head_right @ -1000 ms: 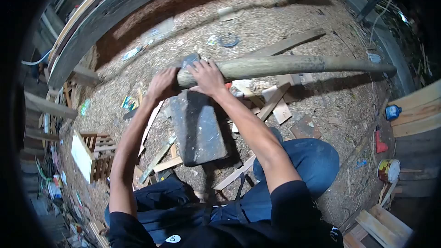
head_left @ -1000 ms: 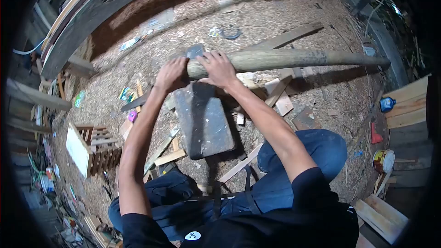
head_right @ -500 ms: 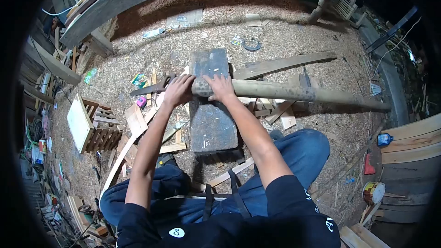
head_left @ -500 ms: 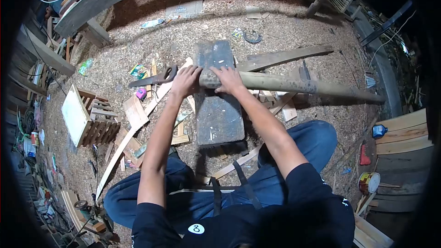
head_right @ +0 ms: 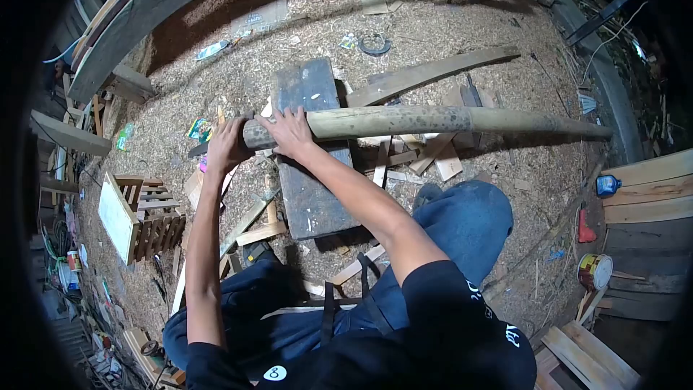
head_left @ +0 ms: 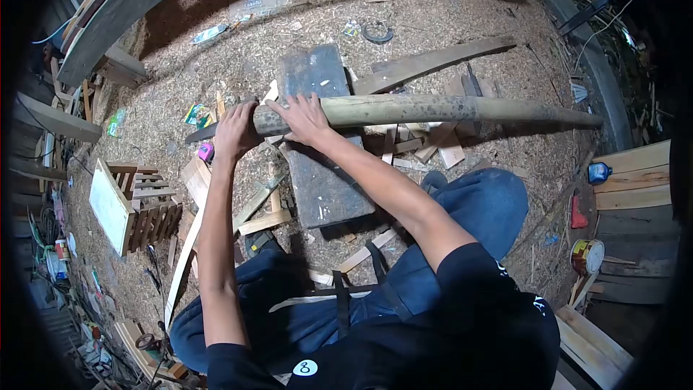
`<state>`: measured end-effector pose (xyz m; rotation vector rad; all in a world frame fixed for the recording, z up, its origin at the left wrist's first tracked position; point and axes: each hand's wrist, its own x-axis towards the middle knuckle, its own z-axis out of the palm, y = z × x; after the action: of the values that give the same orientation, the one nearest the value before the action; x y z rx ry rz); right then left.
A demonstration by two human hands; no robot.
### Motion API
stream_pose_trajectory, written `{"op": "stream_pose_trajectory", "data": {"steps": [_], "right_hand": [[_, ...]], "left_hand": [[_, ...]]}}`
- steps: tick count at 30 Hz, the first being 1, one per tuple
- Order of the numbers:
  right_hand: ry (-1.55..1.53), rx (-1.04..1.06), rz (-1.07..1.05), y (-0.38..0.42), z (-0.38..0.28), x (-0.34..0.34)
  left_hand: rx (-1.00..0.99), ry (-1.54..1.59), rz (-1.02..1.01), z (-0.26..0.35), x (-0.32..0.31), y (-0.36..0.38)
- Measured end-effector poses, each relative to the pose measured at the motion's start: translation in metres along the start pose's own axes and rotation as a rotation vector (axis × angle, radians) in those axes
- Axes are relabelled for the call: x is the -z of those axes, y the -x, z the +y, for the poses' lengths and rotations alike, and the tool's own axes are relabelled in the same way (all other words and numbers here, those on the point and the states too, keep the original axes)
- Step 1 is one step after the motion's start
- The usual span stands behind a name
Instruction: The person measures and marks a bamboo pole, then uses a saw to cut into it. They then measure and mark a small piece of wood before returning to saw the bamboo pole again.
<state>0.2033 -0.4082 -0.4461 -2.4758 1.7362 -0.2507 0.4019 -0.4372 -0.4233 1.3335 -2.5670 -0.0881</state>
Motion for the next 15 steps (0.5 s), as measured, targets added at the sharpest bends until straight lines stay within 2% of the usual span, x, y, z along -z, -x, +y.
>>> {"op": "stream_pose_trajectory", "data": {"steps": [3,5,7,9,15], "right_hand": [[-0.052,0.029,0.040,0.005,0.006,0.010],[0.020,0.022,0.007,0.008,0.011,0.015],[0.021,0.006,0.063,0.011,0.014,0.008],[-0.051,0.016,0.108,0.010,0.001,0.007],[-0.084,0.114,0.277,0.001,-0.041,0.008]], "left_hand": [[-0.033,-0.088,-0.051,-0.007,-0.007,-0.002],[-0.044,-0.187,0.000,-0.003,-0.012,0.000],[-0.025,-0.127,-0.039,-0.001,-0.014,0.002],[-0.053,-0.104,0.073,0.001,-0.017,0.011],[0.006,-0.101,0.151,-0.005,-0.002,0.037]]}}
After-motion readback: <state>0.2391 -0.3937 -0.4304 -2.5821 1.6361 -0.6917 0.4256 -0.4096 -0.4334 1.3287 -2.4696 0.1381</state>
